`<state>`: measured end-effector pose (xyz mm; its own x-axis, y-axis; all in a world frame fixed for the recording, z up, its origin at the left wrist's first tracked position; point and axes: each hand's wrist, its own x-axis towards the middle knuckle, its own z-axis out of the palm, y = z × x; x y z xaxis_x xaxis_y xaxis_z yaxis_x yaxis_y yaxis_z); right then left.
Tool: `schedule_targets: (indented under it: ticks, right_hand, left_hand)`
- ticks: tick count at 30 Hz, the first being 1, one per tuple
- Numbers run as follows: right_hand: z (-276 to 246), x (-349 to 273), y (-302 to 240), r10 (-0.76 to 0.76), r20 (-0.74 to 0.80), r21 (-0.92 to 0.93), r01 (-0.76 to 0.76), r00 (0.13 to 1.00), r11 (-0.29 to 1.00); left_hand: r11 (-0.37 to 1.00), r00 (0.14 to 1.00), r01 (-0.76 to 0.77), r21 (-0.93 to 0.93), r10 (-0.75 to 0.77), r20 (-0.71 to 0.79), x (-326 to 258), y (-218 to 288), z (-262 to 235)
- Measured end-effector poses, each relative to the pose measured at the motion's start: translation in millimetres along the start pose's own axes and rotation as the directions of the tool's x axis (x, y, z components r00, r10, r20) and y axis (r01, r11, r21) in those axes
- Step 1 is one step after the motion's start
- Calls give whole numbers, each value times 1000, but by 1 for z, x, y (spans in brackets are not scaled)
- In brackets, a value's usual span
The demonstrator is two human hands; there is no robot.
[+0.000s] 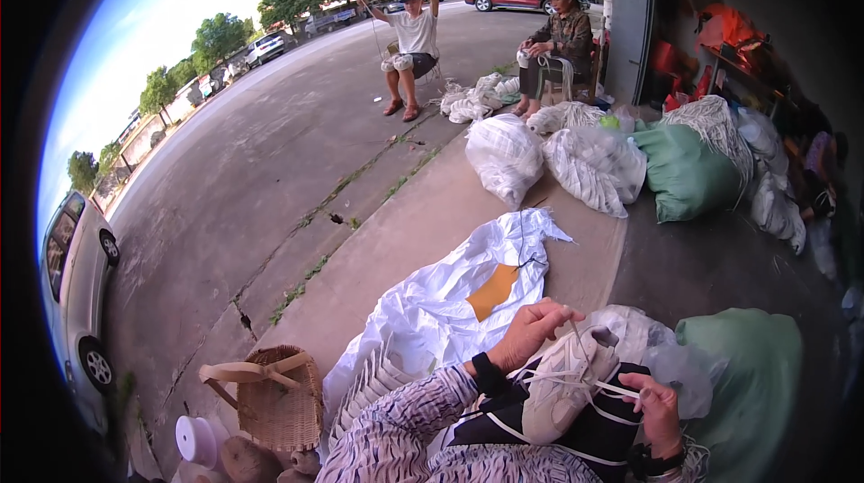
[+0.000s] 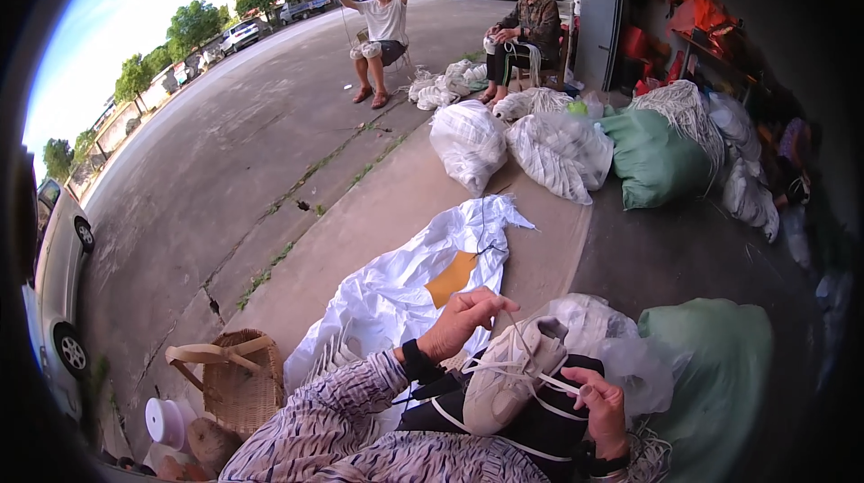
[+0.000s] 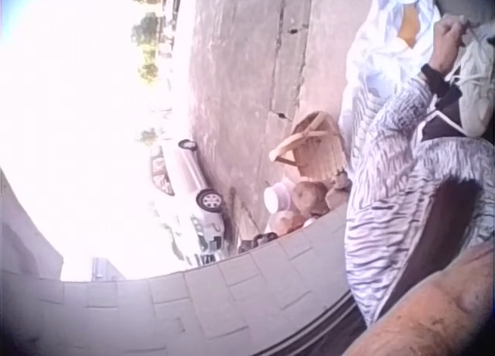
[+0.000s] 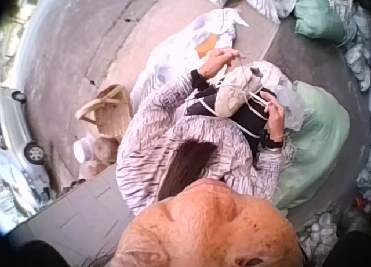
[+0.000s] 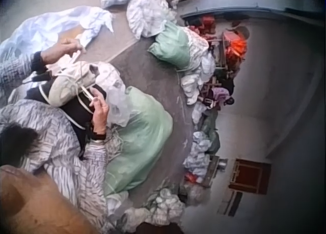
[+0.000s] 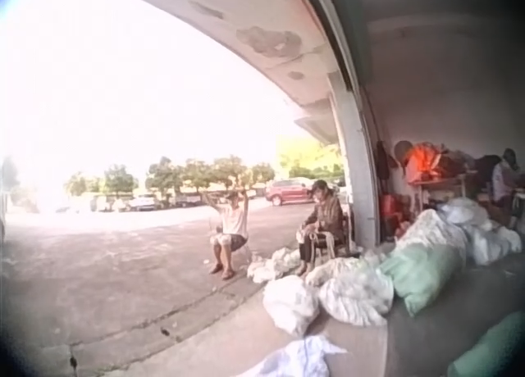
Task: The recorder is lacing a white sneaker while sitting in a workspace with several bags of materials.
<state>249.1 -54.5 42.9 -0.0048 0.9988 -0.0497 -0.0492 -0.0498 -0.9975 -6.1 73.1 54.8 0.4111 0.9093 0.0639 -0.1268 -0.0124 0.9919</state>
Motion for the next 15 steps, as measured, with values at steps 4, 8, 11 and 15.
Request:
schedule_targets:
  ticks: [4,8,11,15]
  right_hand:
    - [21,25,9,-47,154,390,-17,987,921]
    - [-12,37,30,-65,-2,573,55,998,818]
    - [-105,7,54,216,-383,795,201,898,572]
    - [-204,-67,102,381,-617,781,475,689,406]
  left_hand:
    - [916,971,21,-401,-114,-210,18,7,-21]
    - [867,864,-165,-470,-103,-493,40,9,-115]
    - [864,668,-296,-407,-117,-735,28,23,-224]
    - [922,624,-158,-353,-184,-759,0,-10,-297]
